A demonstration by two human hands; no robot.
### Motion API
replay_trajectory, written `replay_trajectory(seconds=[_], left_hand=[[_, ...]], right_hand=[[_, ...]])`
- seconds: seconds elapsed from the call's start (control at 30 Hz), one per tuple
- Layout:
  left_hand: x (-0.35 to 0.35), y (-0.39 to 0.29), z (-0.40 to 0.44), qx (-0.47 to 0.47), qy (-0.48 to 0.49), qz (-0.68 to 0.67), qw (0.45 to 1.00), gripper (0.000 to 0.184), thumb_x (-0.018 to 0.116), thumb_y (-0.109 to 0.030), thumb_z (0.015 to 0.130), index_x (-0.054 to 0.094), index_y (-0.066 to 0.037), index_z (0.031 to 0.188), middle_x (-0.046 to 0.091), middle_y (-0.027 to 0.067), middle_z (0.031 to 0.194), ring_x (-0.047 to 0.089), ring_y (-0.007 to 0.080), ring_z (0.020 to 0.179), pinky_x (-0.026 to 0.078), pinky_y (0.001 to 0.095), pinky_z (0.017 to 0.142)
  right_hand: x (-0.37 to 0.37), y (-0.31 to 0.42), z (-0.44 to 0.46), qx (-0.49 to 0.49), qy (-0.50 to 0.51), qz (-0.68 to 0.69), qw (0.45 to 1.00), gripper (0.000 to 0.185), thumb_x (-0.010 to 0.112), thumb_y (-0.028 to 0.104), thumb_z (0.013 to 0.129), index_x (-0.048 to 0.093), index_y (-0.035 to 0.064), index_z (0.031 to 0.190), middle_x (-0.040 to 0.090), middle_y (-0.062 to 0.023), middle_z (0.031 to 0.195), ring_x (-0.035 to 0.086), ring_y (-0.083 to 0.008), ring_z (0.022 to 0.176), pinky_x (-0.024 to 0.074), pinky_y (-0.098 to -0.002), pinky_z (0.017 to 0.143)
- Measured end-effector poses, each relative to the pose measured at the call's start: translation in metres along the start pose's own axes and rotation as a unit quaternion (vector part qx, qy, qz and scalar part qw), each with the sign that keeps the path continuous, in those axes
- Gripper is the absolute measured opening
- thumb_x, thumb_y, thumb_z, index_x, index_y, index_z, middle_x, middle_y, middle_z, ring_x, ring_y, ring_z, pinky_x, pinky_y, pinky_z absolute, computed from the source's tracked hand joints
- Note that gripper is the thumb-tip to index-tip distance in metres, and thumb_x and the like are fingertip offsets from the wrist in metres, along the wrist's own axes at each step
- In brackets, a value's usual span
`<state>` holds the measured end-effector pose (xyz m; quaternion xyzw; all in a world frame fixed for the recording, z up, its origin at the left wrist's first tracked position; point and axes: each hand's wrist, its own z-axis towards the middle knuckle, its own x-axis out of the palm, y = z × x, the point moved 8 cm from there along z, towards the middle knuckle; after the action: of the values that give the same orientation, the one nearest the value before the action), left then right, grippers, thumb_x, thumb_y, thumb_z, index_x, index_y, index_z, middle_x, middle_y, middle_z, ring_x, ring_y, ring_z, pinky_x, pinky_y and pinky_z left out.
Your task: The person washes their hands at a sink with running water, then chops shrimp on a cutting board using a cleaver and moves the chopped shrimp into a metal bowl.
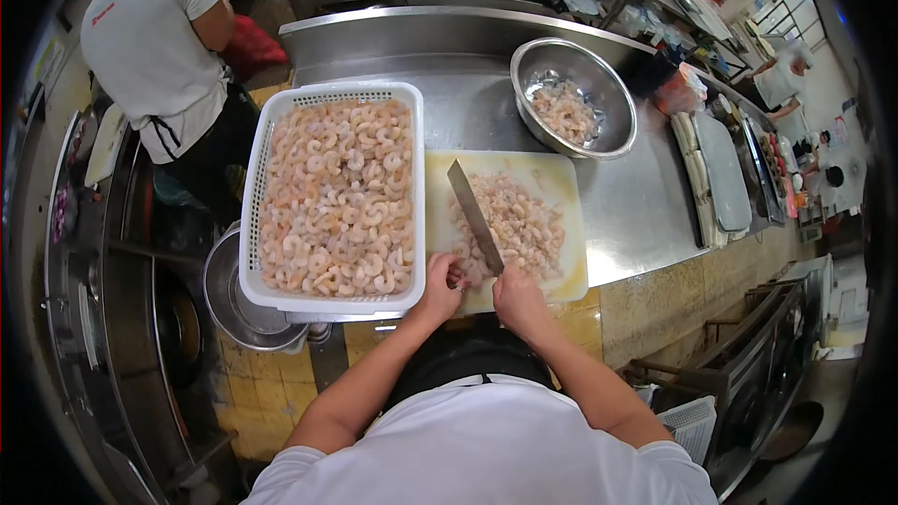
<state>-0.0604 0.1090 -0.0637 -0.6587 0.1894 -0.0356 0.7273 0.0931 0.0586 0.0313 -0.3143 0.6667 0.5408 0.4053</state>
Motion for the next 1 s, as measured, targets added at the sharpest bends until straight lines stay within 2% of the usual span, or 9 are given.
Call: replay_trajectory(seconds=[0.1,0.23,0.37,0.47,0.57,0.7,0.8,0.9,1.0], left_hand=[[-0.001,0.003,-0.005,-0.014,-0.001,-0.001,1.0,0.043,0.08,0.006,0.086,0.059,0.003,0.124,0.057,0.0132,0.116,0.068,0.0223,0.096,0.06,0.0323,0.083],[-0.002,0.001,-0.003,0.012,0.003,0.004,1.0,0.048,0.081,0.003,0.083,0.059,0.003,0.125,0.057,0.0137,0.117,0.068,0.024,0.099,0.06,0.0339,0.086],[-0.007,-0.025,-0.004,0.034,0.043,0.05,0.997,0.051,0.084,-0.001,0.079,0.061,0.001,0.124,0.057,0.0137,0.121,0.068,0.0267,0.103,0.06,0.0372,0.089],[-0.003,-0.031,-0.008,0.066,0.072,0.091,0.991,0.046,0.085,-0.004,0.079,0.065,-0.002,0.12,0.057,0.018,0.124,0.065,0.0347,0.11,0.058,0.0424,0.092],[-0.001,-0.034,-0.012,0.123,0.045,0.16,0.978,0.035,0.085,-0.009,0.082,0.07,-0.004,0.113,0.059,0.0184,0.125,0.065,0.038,0.112,0.058,0.0446,0.092],[0.001,-0.035,-0.012,0.101,0.031,0.159,0.982,0.027,0.084,-0.011,0.085,0.072,-0.006,0.108,0.062,0.0155,0.117,0.067,0.037,0.107,0.058,0.0443,0.09],[-0.001,-0.039,-0.011,0.11,0.009,0.148,0.983,0.025,0.084,-0.011,0.084,0.072,-0.007,0.105,0.064,0.014,0.112,0.067,0.0365,0.103,0.058,0.0446,0.088],[0.0,-0.046,-0.005,0.13,-0.009,0.138,0.982,0.024,0.084,-0.01,0.084,0.072,-0.007,0.104,0.065,0.0135,0.11,0.068,0.0362,0.101,0.058,0.0449,0.086],[0.001,-0.046,-0.004,0.141,-0.012,0.155,0.978,0.023,0.084,-0.009,0.083,0.072,-0.008,0.103,0.065,0.0133,0.11,0.068,0.0362,0.1,0.058,0.0451,0.086]], right_hand=[[-0.013,-0.002,0.013,0.052,0.018,0.003,0.998,0.02,0.057,0.014,0.1,0.056,-0.0043,0.095,0.066,-0.0354,0.08,0.066,-0.057,0.08,0.0502,-0.0644,0.071],[-0.039,0.006,0.001,0.022,-0.026,0.017,0.999,0.017,0.057,0.014,0.1,0.057,-0.0029,0.097,0.067,-0.0335,0.078,0.067,-0.0552,0.076,0.0522,-0.0646,0.07],[-0.013,-0.024,-0.004,0.002,-0.02,0.007,1.0,0.017,0.058,0.014,0.1,0.057,-0.0032,0.098,0.067,-0.0332,0.077,0.067,-0.0549,0.076,0.0523,-0.0644,0.07],[-0.028,-0.017,0.006,0.016,-0.001,-0.017,1.0,0.017,0.059,0.013,0.099,0.057,-0.0038,0.099,0.067,-0.0327,0.078,0.068,-0.0544,0.076,0.0531,-0.0639,0.072],[-0.053,-0.009,0.001,0.025,-0.016,0.005,1.0,0.018,0.059,0.014,0.098,0.057,-0.0041,0.1,0.068,-0.0332,0.079,0.068,-0.054,0.078,0.0538,-0.0634,0.073],[-0.02,-0.04,0.001,0.0,-0.006,0.014,1.0,0.019,0.057,0.015,0.099,0.058,-0.004,0.1,0.067,-0.0353,0.082,0.069,-0.0529,0.083,0.0541,-0.063,0.075],[-0.014,-0.048,0.001,0.041,0.031,-0.004,0.999,0.02,0.057,0.016,0.1,0.058,-0.0041,0.099,0.066,-0.0366,0.084,0.069,-0.0525,0.085,0.0538,-0.0631,0.076],[-0.024,-0.048,0.004,0.003,0.004,0.043,0.999,0.021,0.057,0.016,0.101,0.058,-0.0041,0.098,0.066,-0.0356,0.082,0.068,-0.0532,0.082,0.0534,-0.063,0.074],[-0.044,-0.038,0.001,0.028,0.022,0.025,0.999,0.021,0.057,0.017,0.101,0.058,-0.0043,0.098,0.066,-0.0346,0.08,0.067,-0.054,0.079,0.053,-0.0629,0.073]])
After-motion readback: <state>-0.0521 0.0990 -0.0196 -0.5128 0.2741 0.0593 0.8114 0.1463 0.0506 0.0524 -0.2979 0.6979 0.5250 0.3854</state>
